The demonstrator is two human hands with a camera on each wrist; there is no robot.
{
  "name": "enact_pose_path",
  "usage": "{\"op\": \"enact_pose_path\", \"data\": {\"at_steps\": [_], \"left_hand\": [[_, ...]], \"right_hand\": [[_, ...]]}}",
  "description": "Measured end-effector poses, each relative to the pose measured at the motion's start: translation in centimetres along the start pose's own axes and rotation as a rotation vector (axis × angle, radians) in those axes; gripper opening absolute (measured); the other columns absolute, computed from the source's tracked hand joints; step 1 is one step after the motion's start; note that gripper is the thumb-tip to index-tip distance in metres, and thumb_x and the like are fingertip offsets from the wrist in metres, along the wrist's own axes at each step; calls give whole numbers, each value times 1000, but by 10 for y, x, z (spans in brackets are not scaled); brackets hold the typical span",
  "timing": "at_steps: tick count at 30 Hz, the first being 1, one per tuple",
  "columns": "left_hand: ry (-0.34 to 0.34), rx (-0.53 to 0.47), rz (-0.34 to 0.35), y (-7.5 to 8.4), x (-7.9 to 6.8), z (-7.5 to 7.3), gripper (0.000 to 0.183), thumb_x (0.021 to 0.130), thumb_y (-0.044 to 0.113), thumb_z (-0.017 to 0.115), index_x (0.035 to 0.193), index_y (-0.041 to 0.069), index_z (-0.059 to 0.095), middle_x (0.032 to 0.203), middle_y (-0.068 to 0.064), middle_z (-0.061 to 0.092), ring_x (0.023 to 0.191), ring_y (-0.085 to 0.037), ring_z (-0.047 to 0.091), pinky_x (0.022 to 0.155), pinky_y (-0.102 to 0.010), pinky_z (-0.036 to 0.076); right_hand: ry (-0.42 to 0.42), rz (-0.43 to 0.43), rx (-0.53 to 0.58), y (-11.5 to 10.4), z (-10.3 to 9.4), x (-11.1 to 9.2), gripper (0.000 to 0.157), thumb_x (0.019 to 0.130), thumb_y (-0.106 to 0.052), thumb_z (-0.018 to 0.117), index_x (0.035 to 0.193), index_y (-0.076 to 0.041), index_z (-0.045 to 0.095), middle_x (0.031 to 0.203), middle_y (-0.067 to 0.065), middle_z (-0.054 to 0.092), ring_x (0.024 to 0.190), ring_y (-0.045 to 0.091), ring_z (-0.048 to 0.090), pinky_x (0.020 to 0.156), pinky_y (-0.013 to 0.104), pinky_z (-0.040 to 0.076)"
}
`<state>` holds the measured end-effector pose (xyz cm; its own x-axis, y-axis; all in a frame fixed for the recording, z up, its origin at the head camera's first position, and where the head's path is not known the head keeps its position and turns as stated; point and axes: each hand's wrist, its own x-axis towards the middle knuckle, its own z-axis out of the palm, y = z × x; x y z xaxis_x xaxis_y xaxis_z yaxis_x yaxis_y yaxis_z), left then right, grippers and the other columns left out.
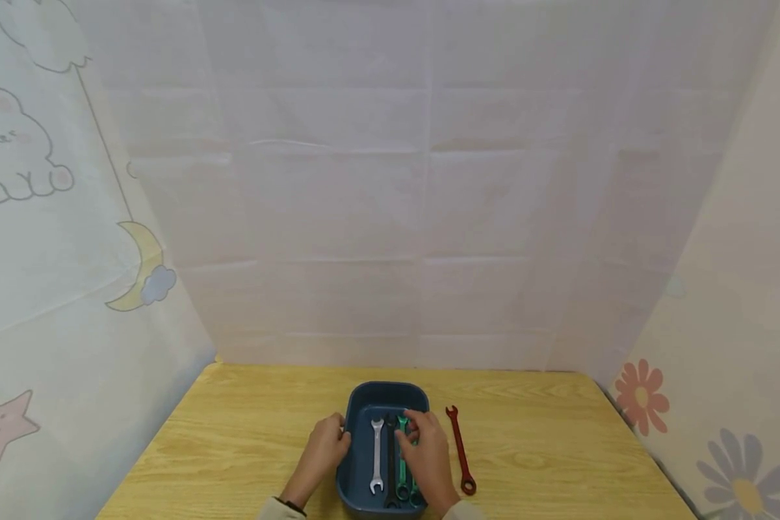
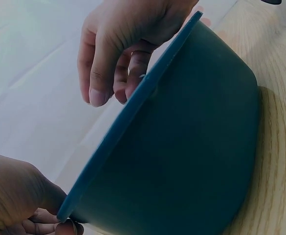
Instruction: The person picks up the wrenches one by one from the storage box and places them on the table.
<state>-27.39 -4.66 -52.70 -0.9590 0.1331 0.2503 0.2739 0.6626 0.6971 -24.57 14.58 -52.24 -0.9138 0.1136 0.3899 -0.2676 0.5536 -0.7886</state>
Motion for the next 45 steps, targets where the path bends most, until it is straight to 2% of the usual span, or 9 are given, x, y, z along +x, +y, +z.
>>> {"op": "enact_pose_path", "data": {"at_steps": [7, 14, 22, 26, 30, 37, 38, 45], "left_hand": [[4, 0, 3, 0, 1, -1, 11, 79, -2, 51, 72, 5, 48, 61, 0, 41, 51, -10, 39, 41, -23, 33], [-12, -7, -9, 1, 0, -2, 11, 80, -2, 51, 72, 5, 48, 61, 0, 41, 51, -11, 40, 41, -23, 33], [-10, 1, -8, 0, 2, -1, 7, 79, -1, 52, 74, 3, 49, 63, -1, 43, 52, -12, 41, 42, -24, 34], [-8, 6, -8, -1, 0, -1, 8, 79, 0, 52, 73, 4, 49, 62, 0, 43, 51, -11, 41, 42, -23, 34], [-2, 1, -1, 0, 0, 0, 9, 79, -2, 53, 73, 4, 49, 62, 0, 43, 51, -11, 41, 42, -24, 34], [9, 0, 14, -2, 1, 1, 9, 79, -1, 53, 73, 5, 49, 61, 1, 42, 49, -9, 39, 40, -23, 33], [1, -4, 12, 2, 0, -2, 9, 79, -2, 53, 73, 4, 49, 61, 0, 42, 50, -10, 39, 41, -23, 33], [21, 9, 31, 1, -3, -1, 9, 78, -2, 54, 73, 4, 49, 61, 1, 42, 49, -10, 38, 41, -23, 32]], "right_hand": [[16, -28, -7, -1, 6, -2, 30, 75, -8, 71, 104, -7, 63, 83, 9, 52, 62, 6, 54, 44, 16, 45], [-15, -25, 1, -3, 10, -4, 31, 75, -8, 71, 105, -6, 62, 82, 8, 51, 62, 8, 55, 44, 17, 46], [-3, -86, -100, -3, 15, -3, 30, 73, -12, 73, 102, -9, 64, 78, 4, 53, 61, 3, 50, 49, 16, 44], [-19, -72, -73, -4, 18, -4, 29, 74, -11, 72, 102, -9, 63, 77, 2, 51, 61, 4, 51, 45, 15, 44], [-16, -52, -80, -3, 21, -4, 28, 74, -12, 72, 101, -11, 64, 77, -1, 50, 63, 5, 51, 47, 15, 44], [-36, -34, -75, -9, 25, -3, 27, 75, -10, 71, 100, -8, 63, 80, 5, 52, 62, 6, 53, 44, 14, 43], [-44, -32, -77, -10, 25, -3, 27, 75, -10, 71, 100, -8, 63, 80, 5, 52, 62, 5, 54, 45, 14, 43], [-52, -69, -133, -8, 29, -5, 23, 74, -14, 73, 95, -10, 64, 77, 0, 52, 61, 1, 50, 53, 17, 44]]}}
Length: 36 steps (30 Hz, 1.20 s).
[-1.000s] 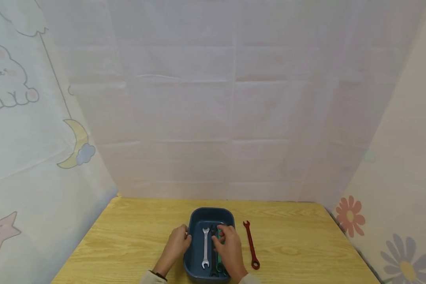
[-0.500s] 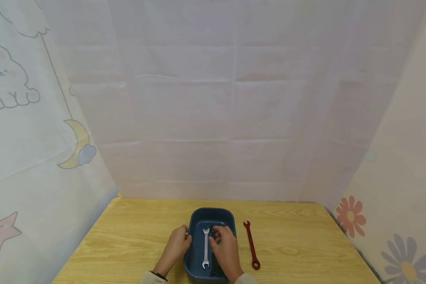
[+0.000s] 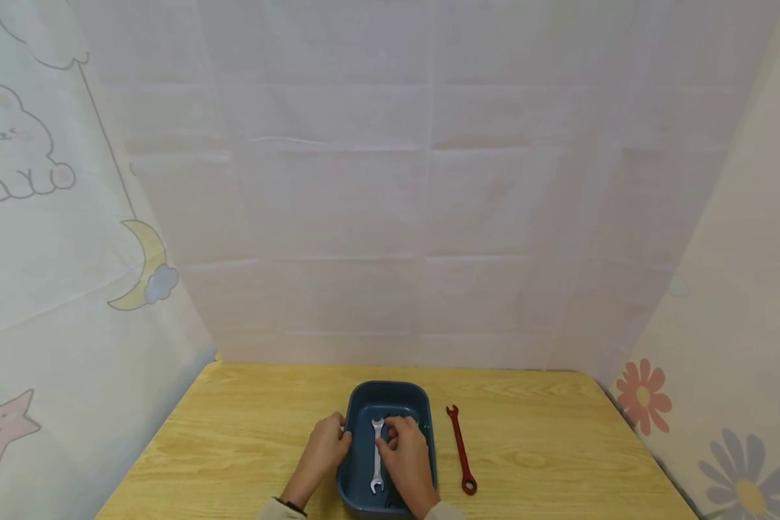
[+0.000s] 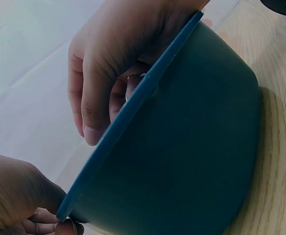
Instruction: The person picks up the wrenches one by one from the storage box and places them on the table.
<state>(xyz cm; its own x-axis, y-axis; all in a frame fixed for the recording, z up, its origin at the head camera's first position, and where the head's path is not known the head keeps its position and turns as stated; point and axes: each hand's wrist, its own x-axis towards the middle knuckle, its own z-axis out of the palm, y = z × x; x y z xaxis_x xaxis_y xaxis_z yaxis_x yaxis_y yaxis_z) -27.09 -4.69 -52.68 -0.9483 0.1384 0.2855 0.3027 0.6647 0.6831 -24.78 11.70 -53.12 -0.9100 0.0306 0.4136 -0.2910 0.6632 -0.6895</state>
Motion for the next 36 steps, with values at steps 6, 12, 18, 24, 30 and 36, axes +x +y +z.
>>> {"op": "enact_pose_path", "data": {"at_steps": [6, 12, 18, 24, 30, 36], "left_hand": [[-10, -4, -13, -1, 1, -1, 7, 79, -1, 54, 74, 3, 50, 61, 1, 43, 49, -10, 39, 41, -23, 33], [-19, -13, -14, -1, 2, -2, 7, 79, -1, 54, 75, 3, 51, 61, 0, 43, 49, -10, 40, 41, -23, 33], [-15, -15, 1, -3, 1, 0, 9, 78, -2, 54, 73, 4, 50, 61, 1, 43, 49, -9, 39, 41, -23, 33], [-6, -27, -6, -2, 3, -2, 8, 78, -1, 55, 73, 4, 50, 61, 1, 43, 49, -9, 40, 41, -23, 34], [-4, -17, 4, -1, 2, -2, 9, 78, -2, 54, 73, 4, 49, 61, 1, 43, 49, -9, 39, 41, -23, 33], [1, -19, 19, -1, 0, -1, 8, 77, -3, 53, 73, 4, 50, 61, 0, 44, 50, -9, 39, 41, -23, 33]], "right_hand": [[3, -6, -20, -1, 2, 1, 24, 73, -12, 73, 95, -9, 64, 76, -1, 52, 60, 1, 49, 53, 17, 43], [-30, -5, -41, -1, 3, 1, 25, 73, -12, 73, 96, -8, 64, 76, 0, 52, 59, 0, 49, 50, 17, 42], [-69, 18, -26, -3, -4, 5, 25, 73, -12, 73, 95, -8, 64, 77, 1, 52, 61, 2, 50, 49, 15, 43], [-98, 14, 41, -2, -14, 14, 27, 75, -7, 70, 100, -3, 62, 78, 6, 50, 61, 7, 50, 44, 15, 44], [-106, -33, -11, -1, -17, 21, 24, 75, -12, 71, 96, -7, 62, 76, 4, 51, 61, 7, 47, 47, 16, 44], [-120, -66, -50, -4, -14, 27, 22, 75, -13, 71, 96, -8, 63, 76, 1, 50, 58, 5, 46, 47, 17, 42]]}}
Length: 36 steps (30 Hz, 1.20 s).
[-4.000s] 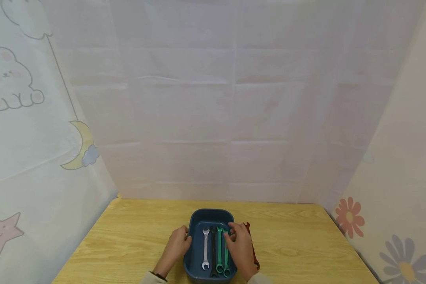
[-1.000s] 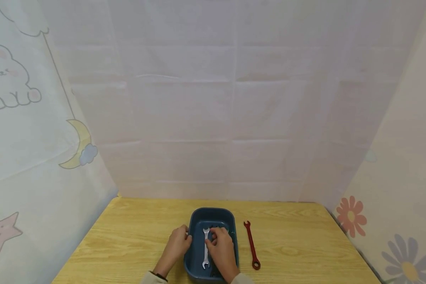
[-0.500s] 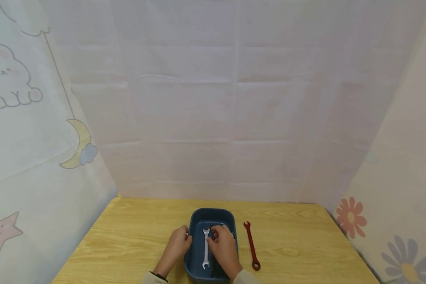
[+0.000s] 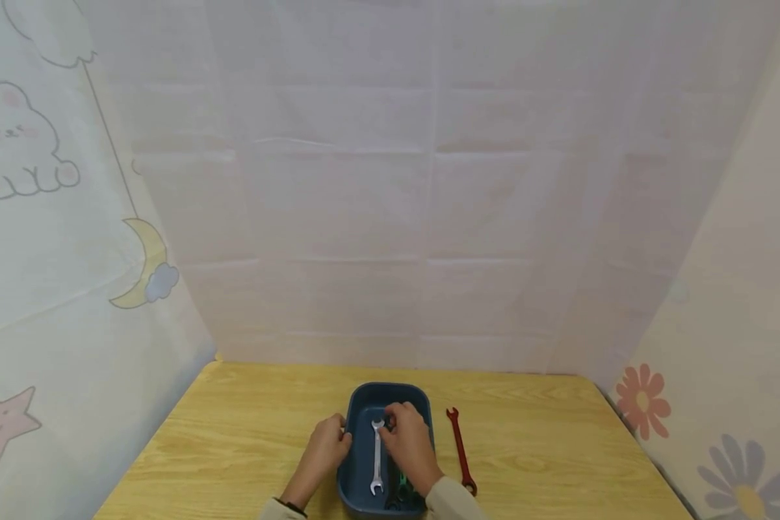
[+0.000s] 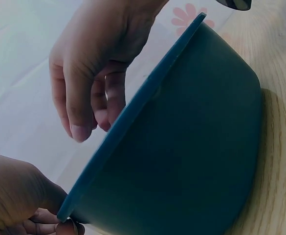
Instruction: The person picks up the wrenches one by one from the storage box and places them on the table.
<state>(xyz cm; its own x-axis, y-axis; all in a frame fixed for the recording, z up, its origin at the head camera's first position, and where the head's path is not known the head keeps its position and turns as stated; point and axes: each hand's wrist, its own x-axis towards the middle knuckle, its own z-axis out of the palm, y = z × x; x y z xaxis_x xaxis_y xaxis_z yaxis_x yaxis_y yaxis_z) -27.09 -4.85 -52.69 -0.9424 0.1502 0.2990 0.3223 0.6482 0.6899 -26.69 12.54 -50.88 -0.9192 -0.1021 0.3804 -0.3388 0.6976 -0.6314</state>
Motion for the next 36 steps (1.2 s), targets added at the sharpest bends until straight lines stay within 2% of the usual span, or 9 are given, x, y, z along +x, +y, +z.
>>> {"op": "enact_pose_path", "data": {"at_steps": [6, 11, 16, 24, 31, 36], "left_hand": [[7, 17, -4, 0, 0, 0, 8, 77, -2, 54, 73, 4, 50, 61, 0, 44, 50, -10, 39, 41, -23, 33], [0, 20, -5, 0, -1, 1, 8, 76, -2, 54, 73, 4, 50, 61, 0, 43, 49, -10, 39, 41, -23, 33], [-21, 13, -18, -1, 0, 1, 6, 78, -2, 54, 75, 3, 51, 62, 0, 44, 50, -10, 40, 41, -23, 33], [-8, 19, -3, 0, 0, -1, 7, 78, -2, 54, 74, 3, 51, 61, 0, 43, 49, -10, 39, 41, -23, 32], [-13, 25, -16, -3, -1, 0, 9, 78, -1, 55, 73, 4, 50, 60, 0, 42, 49, -10, 38, 41, -22, 31], [-2, 19, -13, -3, -1, -2, 9, 78, -2, 54, 73, 4, 49, 60, 0, 42, 48, -10, 38, 40, -23, 31]], "right_hand": [[-58, -8, -5, -2, 4, 3, 21, 76, -12, 70, 95, -9, 62, 75, 1, 50, 55, 6, 46, 47, 19, 41], [-69, -30, -29, -4, 7, 5, 20, 76, -13, 70, 93, -9, 63, 75, 0, 52, 60, 6, 45, 50, 21, 40], [-101, -18, -25, -5, 10, 7, 19, 77, -13, 69, 94, -9, 63, 76, 0, 52, 60, 6, 46, 49, 21, 40], [-112, -21, -33, -7, 15, 8, 21, 78, -14, 68, 96, -5, 63, 73, -2, 50, 58, 8, 44, 49, 22, 38], [-169, 12, -9, -10, 21, 7, 22, 78, -12, 67, 97, -3, 63, 69, -5, 50, 55, 6, 46, 48, 22, 40], [-177, -10, -6, -10, 25, 6, 20, 77, -10, 67, 95, -2, 63, 69, -5, 52, 55, 6, 47, 49, 22, 41]]}}
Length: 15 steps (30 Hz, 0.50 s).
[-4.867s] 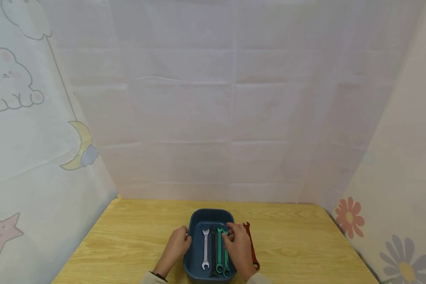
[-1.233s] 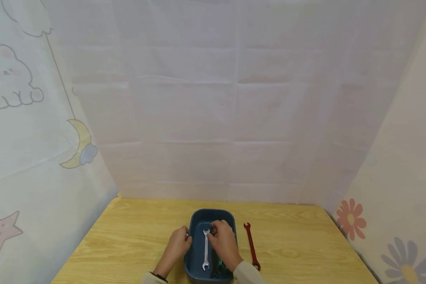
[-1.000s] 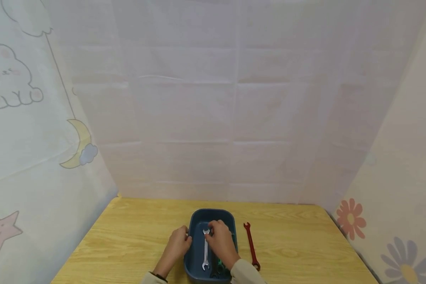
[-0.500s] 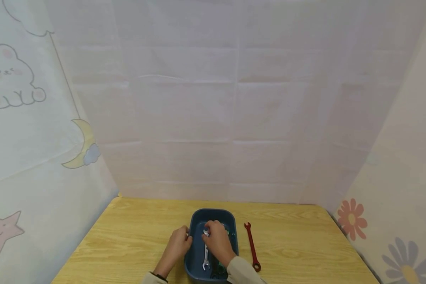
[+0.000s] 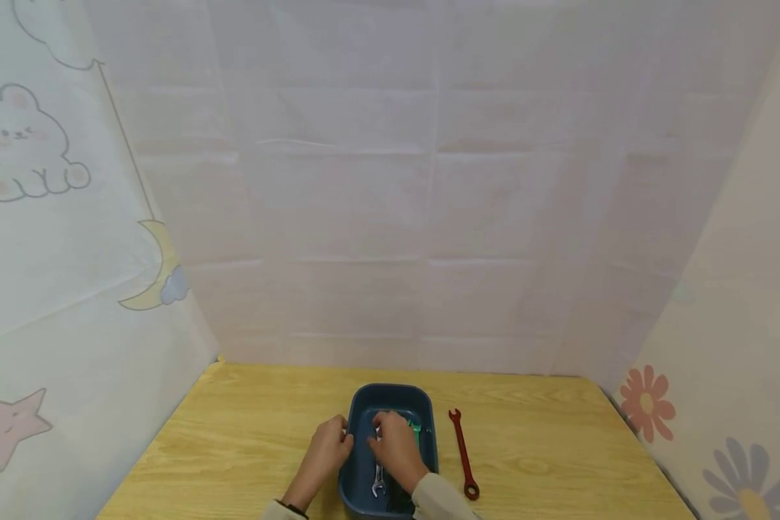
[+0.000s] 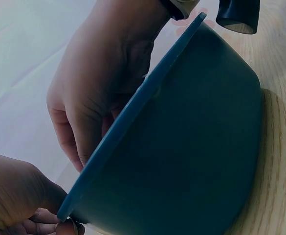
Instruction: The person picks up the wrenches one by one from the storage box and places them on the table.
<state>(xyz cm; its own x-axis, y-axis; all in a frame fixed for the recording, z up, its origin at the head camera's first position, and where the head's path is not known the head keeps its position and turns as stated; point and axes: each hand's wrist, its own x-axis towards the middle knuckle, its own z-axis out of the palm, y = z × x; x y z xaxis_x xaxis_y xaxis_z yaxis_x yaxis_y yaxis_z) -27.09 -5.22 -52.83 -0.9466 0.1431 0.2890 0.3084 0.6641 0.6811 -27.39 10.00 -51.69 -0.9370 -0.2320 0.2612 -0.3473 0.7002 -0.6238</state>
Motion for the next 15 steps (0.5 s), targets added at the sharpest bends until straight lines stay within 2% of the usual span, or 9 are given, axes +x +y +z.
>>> {"op": "enact_pose_path", "data": {"at_steps": [8, 15], "left_hand": [[-18, -14, -16, 0, 1, -1, 9, 79, -1, 53, 72, 5, 49, 60, 1, 41, 47, -9, 38, 40, -22, 31], [-50, -39, -37, 0, 2, -2, 9, 80, 0, 52, 73, 5, 49, 60, 0, 41, 47, -10, 40, 40, -22, 32]], "right_hand": [[-48, -5, -32, 4, 6, -2, 21, 77, -9, 67, 96, -2, 64, 65, -7, 53, 53, 5, 47, 47, 22, 40], [-55, 0, -79, 3, 8, 0, 21, 75, -7, 69, 95, -1, 64, 67, -5, 56, 55, 4, 49, 49, 23, 42]]}}
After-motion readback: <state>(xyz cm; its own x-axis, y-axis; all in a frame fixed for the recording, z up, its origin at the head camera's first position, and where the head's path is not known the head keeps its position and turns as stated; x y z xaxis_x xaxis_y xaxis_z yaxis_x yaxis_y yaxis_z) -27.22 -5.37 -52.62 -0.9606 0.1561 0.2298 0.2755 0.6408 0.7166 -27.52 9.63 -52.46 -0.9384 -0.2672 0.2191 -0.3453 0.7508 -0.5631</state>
